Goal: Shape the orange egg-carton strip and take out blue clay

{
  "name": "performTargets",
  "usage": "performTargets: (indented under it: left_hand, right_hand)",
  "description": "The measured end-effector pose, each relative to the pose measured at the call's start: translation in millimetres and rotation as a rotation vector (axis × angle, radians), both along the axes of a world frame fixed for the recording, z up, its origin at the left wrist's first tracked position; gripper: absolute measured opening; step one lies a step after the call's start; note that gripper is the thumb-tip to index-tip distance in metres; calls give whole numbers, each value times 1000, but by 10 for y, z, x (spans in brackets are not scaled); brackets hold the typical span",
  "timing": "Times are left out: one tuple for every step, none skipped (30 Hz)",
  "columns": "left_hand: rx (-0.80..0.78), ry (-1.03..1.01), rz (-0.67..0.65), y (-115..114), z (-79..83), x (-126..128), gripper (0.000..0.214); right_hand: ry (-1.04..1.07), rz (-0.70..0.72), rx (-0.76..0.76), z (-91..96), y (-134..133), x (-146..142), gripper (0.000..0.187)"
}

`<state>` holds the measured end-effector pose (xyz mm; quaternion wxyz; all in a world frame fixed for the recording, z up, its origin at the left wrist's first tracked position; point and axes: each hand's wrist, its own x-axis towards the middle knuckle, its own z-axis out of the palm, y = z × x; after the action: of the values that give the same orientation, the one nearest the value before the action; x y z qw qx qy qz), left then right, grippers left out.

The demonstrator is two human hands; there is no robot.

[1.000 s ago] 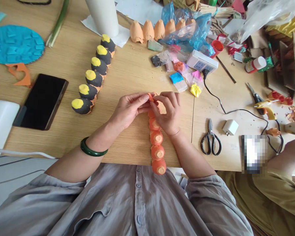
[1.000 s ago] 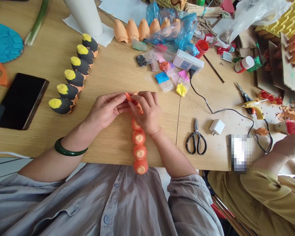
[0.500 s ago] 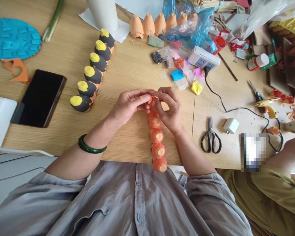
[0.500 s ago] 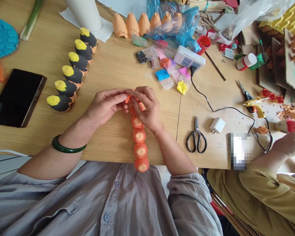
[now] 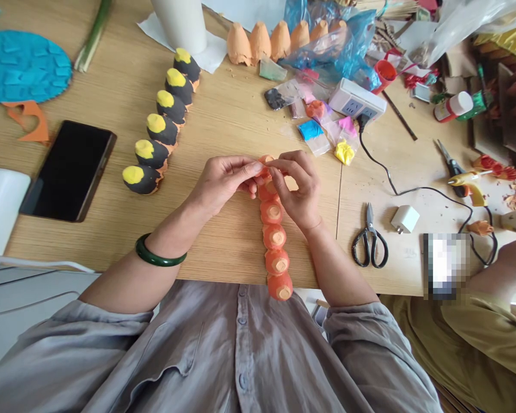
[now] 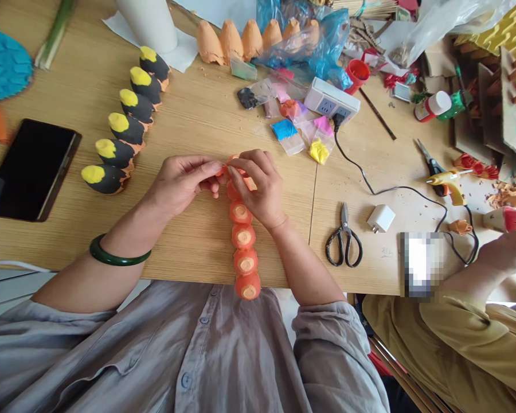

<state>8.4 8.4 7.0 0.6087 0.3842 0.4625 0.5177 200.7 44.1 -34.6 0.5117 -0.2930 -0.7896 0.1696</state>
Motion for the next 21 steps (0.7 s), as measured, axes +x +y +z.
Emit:
performTargets:
  left_hand:
    - [7,-7,0,2,-3,-2,32]
    - [15,-13,-2,2,-5,-4,32]
    - [20,-16,-8,1,-5,-7,31]
    - [20,-15,-12,0,-4,-9,30]
    - [17,-11,-15,-2,-1,-12,28]
    - [13,-5,-17,-4,3,-15,26]
    - [9,-1,-17,-5,8,-18,25]
    - [6,1,-14,-5,13,-21,24]
    - [2,4,-10,-5,18,-24,23]
    - [-3,10,-3,-4,24,-25,23]
    - [-10,18,3,-2,29,-25,24]
    - [-18,27,10,0,35,-24,25]
    - [-26,35,14,1,40,-21,27]
    - [-32,40,15,2,44,-17,31]
    - [-33,40,12,3,48,-13,34]
    - [-28,40,8,4,51,-8,36]
    - [-20,39,3,4,53,-4,37]
    - [-11,38,-2,5,52,0,37]
    - [-3,36,-6,5,49,2,36]
    - [2,33,-8,5,44,4,34]
    - [4,27,-6,6,37,5,32]
  right_hand:
    - [-7,14,-13,9,-3,3,18]
    - [-22,24,-24,16,-3,6,19]
    - [-40,30,-26,21,-1,10,20]
    - [-60,34,-22,21,5,13,21]
    - [-76,41,-9,18,14,16,21]
    - [-84,51,9,11,26,19,21]
    - [-87,62,25,2,39,21,20]
    - [-88,71,39,-7,51,23,20]
    - [-90,77,52,-15,62,25,19]
    - [-93,78,63,-22,70,27,19]
    - [-101,76,73,-27,75,28,19]
    - [-111,72,79,-30,78,31,18]
    - [-120,69,83,-30,79,33,17]
    - [-127,65,83,-30,78,35,17]
    - [-134,59,79,-29,77,37,16]
    - [-138,52,77,-28,76,37,16]
    - [-140,46,77,-27,76,36,16]
    - [-141,42,80,-26,75,34,16]
    - [-137,39,91,-24,73,31,16]
    - [-127,37,106,-21,69,26,17]
    - [-113,35,113,-17,62,21,17]
